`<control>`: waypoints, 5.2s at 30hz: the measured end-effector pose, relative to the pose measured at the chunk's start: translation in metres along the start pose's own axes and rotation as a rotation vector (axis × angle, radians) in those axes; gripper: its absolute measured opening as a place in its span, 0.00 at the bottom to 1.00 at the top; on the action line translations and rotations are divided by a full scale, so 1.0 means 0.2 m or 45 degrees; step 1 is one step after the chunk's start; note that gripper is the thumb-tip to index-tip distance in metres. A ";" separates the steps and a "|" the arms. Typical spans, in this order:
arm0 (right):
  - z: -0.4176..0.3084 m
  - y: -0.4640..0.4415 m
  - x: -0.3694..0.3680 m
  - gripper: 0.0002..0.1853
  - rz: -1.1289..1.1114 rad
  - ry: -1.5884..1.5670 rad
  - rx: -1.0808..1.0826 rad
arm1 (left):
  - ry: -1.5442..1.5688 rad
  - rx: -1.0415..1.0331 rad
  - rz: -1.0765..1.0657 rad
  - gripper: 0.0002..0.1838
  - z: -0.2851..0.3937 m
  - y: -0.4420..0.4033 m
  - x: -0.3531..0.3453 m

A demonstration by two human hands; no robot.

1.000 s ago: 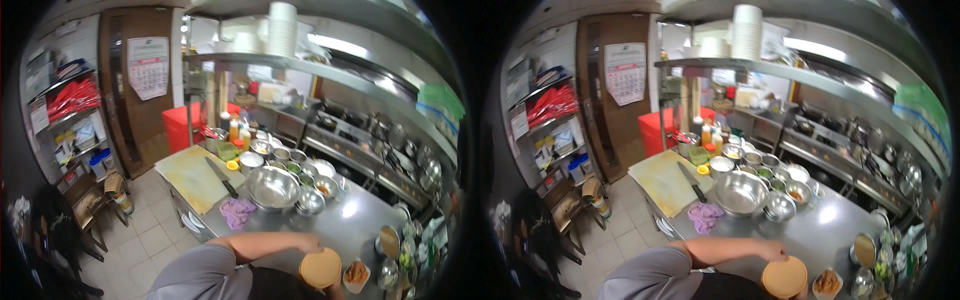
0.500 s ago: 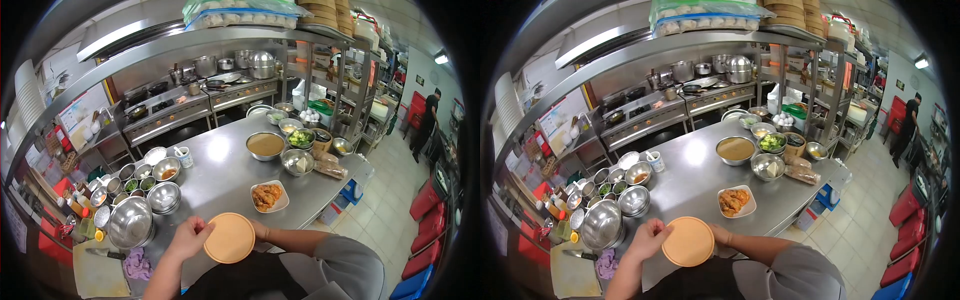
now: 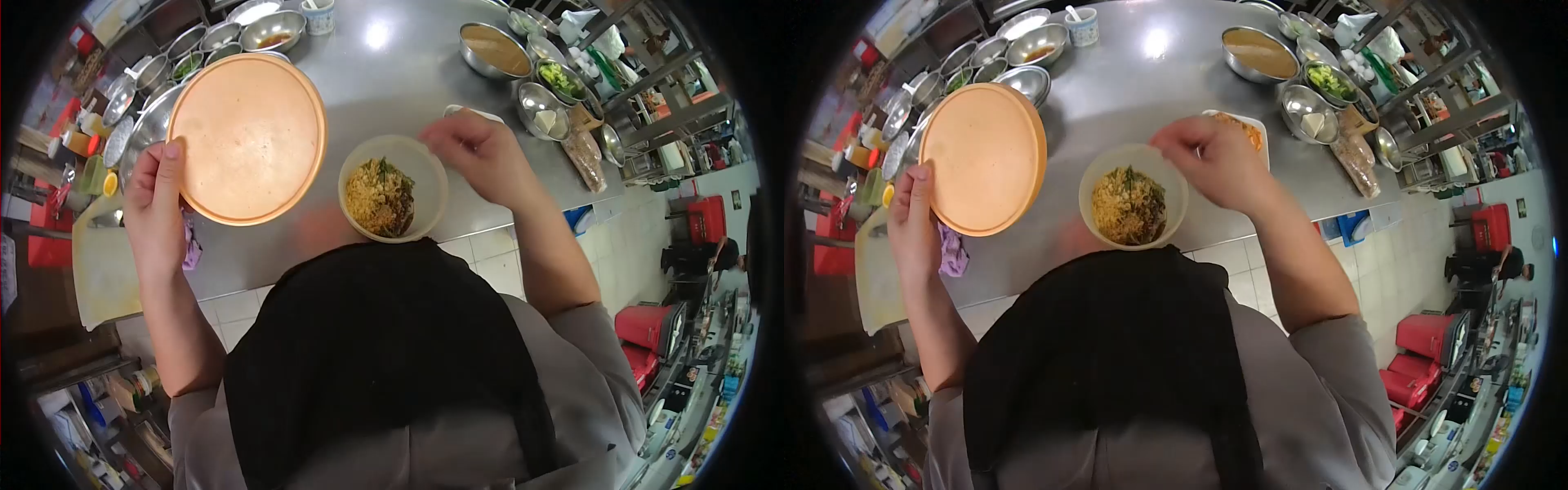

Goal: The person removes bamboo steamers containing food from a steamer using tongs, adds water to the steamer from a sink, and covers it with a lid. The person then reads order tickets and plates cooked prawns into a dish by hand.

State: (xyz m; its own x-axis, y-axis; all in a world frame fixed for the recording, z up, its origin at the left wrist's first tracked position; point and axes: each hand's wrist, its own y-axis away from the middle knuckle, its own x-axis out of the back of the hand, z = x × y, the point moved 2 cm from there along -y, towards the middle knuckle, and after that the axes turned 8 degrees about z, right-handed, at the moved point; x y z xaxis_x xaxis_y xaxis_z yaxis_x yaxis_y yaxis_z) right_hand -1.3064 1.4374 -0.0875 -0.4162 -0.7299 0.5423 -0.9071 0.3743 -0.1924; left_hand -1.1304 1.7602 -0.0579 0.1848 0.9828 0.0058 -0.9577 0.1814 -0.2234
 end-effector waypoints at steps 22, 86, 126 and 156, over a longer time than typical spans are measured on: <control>-0.13 -0.08 -0.25 0.16 -0.720 0.747 0.243 | -0.187 0.120 -0.065 0.14 -0.18 0.01 0.04; 0.67 -0.33 0.45 0.17 -0.106 1.173 -0.447 | -0.193 0.122 -0.136 0.15 -0.24 -0.03 -0.04; -0.08 -0.17 -0.32 0.14 -0.848 0.573 0.327 | -0.252 0.144 -0.105 0.15 -0.24 -0.01 0.01; 0.51 -0.39 0.28 0.13 -0.281 1.261 -0.227 | -0.264 0.156 -0.115 0.15 -0.23 -0.01 -0.03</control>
State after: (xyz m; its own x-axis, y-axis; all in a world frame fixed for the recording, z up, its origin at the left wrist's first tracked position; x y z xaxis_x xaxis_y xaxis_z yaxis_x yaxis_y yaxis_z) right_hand -1.2649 1.3092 -0.1258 0.0700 -0.0241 0.9973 -0.9009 0.4276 0.0736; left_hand -1.1186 1.7528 -0.1027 0.2336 0.9464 0.2228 -0.9613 0.2593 -0.0934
